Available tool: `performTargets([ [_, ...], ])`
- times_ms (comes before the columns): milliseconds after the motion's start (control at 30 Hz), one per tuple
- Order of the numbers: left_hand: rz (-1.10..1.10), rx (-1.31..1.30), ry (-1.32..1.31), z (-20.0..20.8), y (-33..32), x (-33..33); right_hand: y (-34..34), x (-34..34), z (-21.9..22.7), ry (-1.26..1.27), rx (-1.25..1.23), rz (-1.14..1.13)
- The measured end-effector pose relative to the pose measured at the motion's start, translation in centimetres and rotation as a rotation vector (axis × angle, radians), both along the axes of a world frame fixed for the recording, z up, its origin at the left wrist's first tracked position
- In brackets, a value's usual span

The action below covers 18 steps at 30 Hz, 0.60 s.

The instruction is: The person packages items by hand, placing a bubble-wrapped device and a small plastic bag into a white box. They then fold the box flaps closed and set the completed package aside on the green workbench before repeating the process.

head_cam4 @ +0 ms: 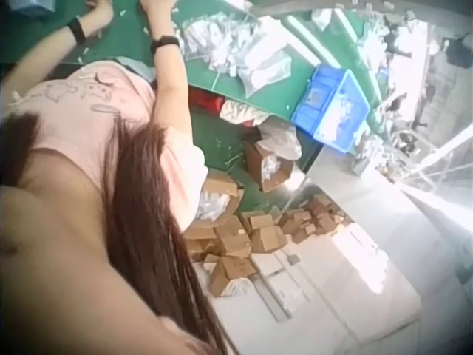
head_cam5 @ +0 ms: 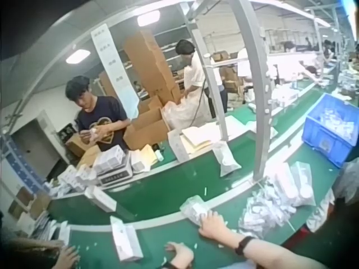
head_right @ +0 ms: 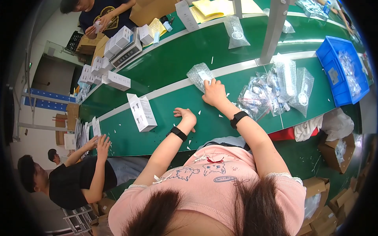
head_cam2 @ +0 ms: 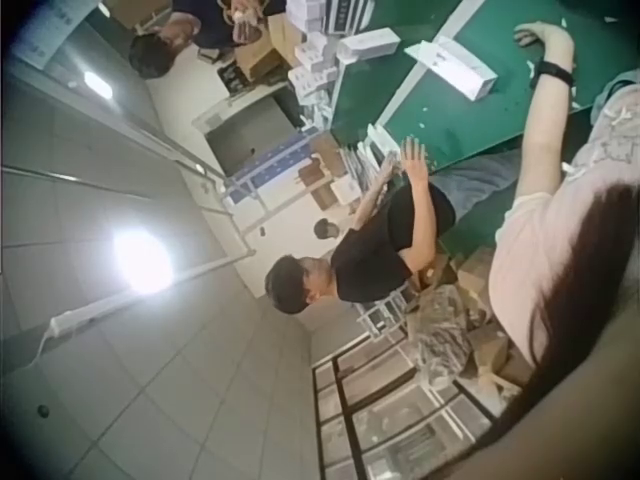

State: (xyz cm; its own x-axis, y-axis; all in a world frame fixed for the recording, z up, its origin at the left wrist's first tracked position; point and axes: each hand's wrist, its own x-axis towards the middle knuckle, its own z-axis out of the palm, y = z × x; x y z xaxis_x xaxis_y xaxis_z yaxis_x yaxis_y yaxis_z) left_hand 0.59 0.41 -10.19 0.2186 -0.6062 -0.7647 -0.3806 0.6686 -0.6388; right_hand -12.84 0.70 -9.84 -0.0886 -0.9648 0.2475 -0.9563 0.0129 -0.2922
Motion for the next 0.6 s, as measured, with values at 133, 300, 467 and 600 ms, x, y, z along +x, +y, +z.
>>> performTargets([
  [133,0.003,0.027,-0.019,0.5,-0.1,0.2,-0.2,0.1,0.0,0.016,0.003,0.009],
  [300,0.102,-0.025,0.348,2.5,-0.8,3.6,-0.3,0.1,-0.1,0.012,-0.003,0.021],
  [467,0.025,-0.986,1.266,6.9,-4.1,12.1,0.0,-0.2,0.2,0.040,0.054,0.053],
  [600,0.526,-1.133,0.942,7.5,-6.8,19.0,1.3,-0.1,0.8,0.153,0.094,0.135],
])
